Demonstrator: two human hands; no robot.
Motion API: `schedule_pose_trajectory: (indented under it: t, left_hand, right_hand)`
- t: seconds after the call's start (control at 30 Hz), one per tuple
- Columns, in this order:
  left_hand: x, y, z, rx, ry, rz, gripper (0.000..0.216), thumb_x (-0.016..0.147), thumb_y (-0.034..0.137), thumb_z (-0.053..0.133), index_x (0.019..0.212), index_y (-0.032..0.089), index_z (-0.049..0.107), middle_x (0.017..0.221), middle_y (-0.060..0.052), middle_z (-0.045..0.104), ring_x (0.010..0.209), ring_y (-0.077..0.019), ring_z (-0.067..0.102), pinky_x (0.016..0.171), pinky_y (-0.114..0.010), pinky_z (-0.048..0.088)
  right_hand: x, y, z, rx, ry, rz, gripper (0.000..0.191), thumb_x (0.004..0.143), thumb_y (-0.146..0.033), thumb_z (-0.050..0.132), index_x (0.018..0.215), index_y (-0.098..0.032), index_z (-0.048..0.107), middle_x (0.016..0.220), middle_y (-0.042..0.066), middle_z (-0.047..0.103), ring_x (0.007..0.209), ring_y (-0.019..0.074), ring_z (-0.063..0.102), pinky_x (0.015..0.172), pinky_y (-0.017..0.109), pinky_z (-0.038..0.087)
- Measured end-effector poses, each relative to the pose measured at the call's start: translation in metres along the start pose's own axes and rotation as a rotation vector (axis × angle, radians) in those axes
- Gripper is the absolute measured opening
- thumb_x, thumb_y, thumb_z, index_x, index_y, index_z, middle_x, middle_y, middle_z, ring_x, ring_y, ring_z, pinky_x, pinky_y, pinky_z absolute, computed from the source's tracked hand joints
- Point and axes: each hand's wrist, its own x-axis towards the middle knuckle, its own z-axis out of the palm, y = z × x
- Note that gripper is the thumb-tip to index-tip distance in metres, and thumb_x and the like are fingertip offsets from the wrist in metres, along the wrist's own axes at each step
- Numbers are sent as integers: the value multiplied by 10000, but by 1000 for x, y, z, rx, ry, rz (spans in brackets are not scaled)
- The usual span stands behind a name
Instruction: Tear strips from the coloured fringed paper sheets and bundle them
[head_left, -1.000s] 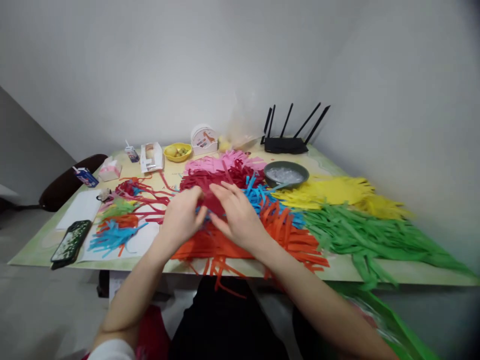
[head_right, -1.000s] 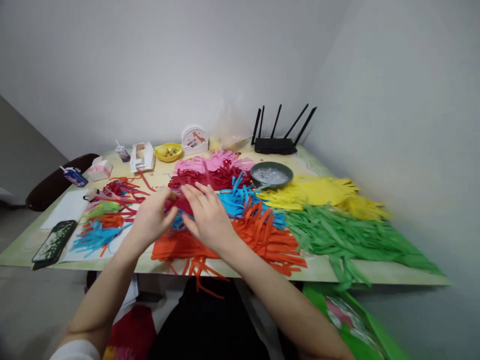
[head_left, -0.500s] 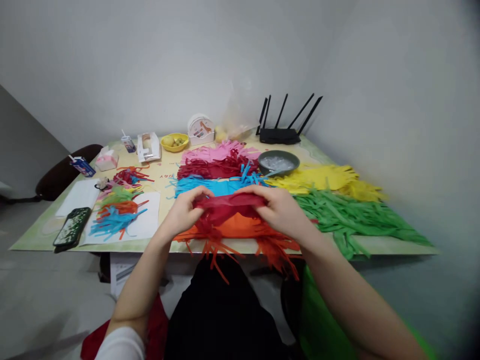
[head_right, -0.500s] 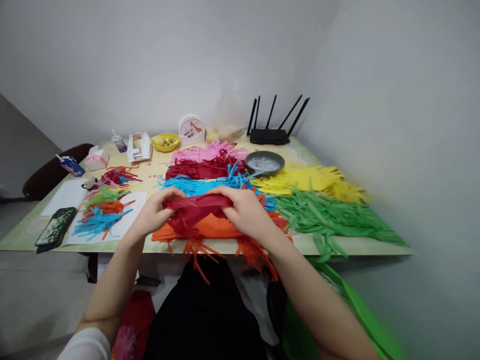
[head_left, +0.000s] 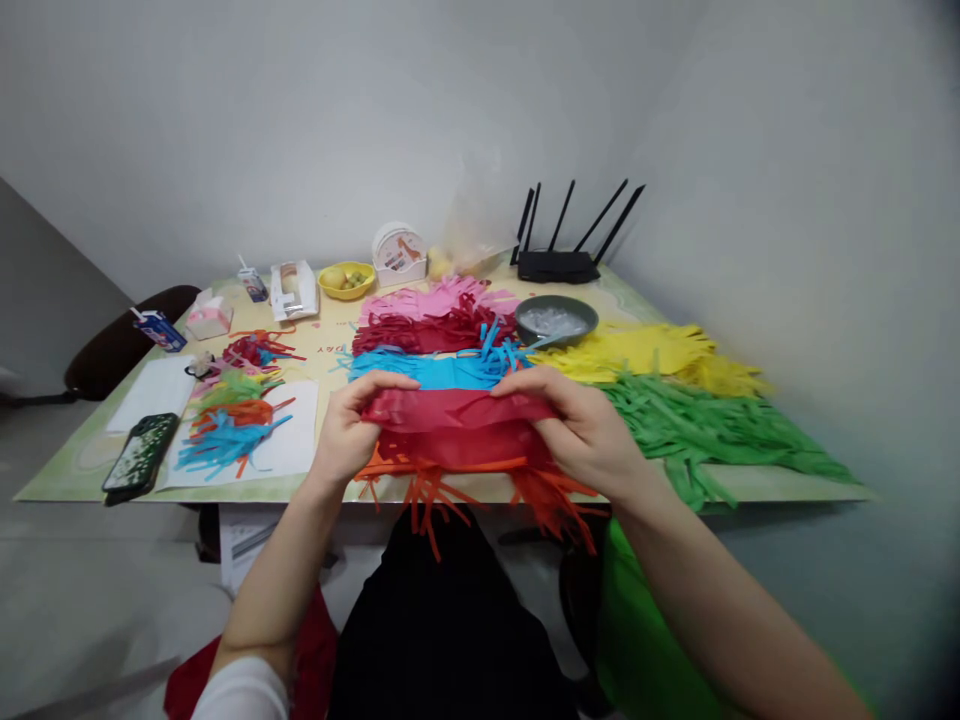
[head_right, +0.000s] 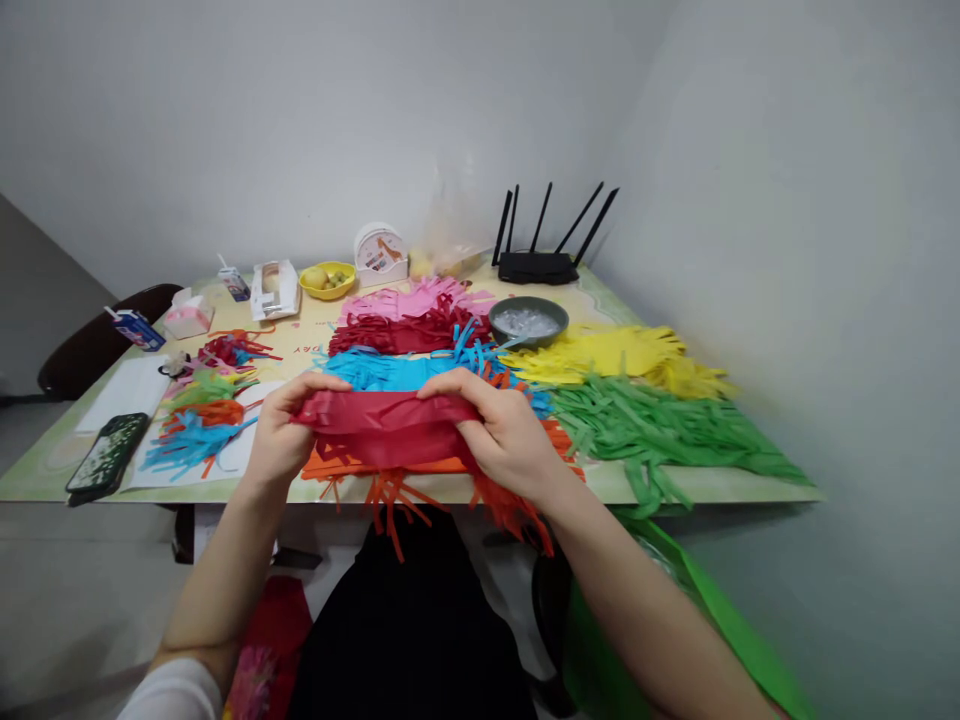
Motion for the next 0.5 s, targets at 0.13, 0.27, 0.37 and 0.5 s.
schedule_pose_trajectory:
  t: [0.13,0.27,0.37,0.5]
  left_hand:
    - [-2,3,-1,-10,27,2,318,730,91,571,940,248,752,929,-13,745,876,-190,680,825,-302,540]
    - [-3,5,1,-44,17,-7,336,724,63,577,921,261,763,922,-4,752,873,-187,686,827,-296,539]
    - [-3,6,2,-63,-2,-8,347,717,56,581,928,261,765,926,-3,756,868,-183,687,814,-283,538]
    - [-4,7,1,-46,2,-14,321,708,78,587,922,238,765,920,-18,758,862,-190,685,799,-284,542]
  right_hand:
    - [-3,-3,-6,3,51,-10,502,748,-17,412,1103,-264,667,1157,6,709,1088,187,663,968,350,514]
    - [0,-5,-6,280,-75,50,528,825,-128,584,1320,-287,491,1340,63,605,1104,208,664,924,355,556]
    - [4,-6,-1,307,-179,87,596,805,-178,671,1350,-276,452,1236,77,668,1027,199,700,855,316,581]
    - [3,-3,0,214,-122,73,400,861,-141,563,1246,-251,566,1021,40,744,964,172,717,841,294,573]
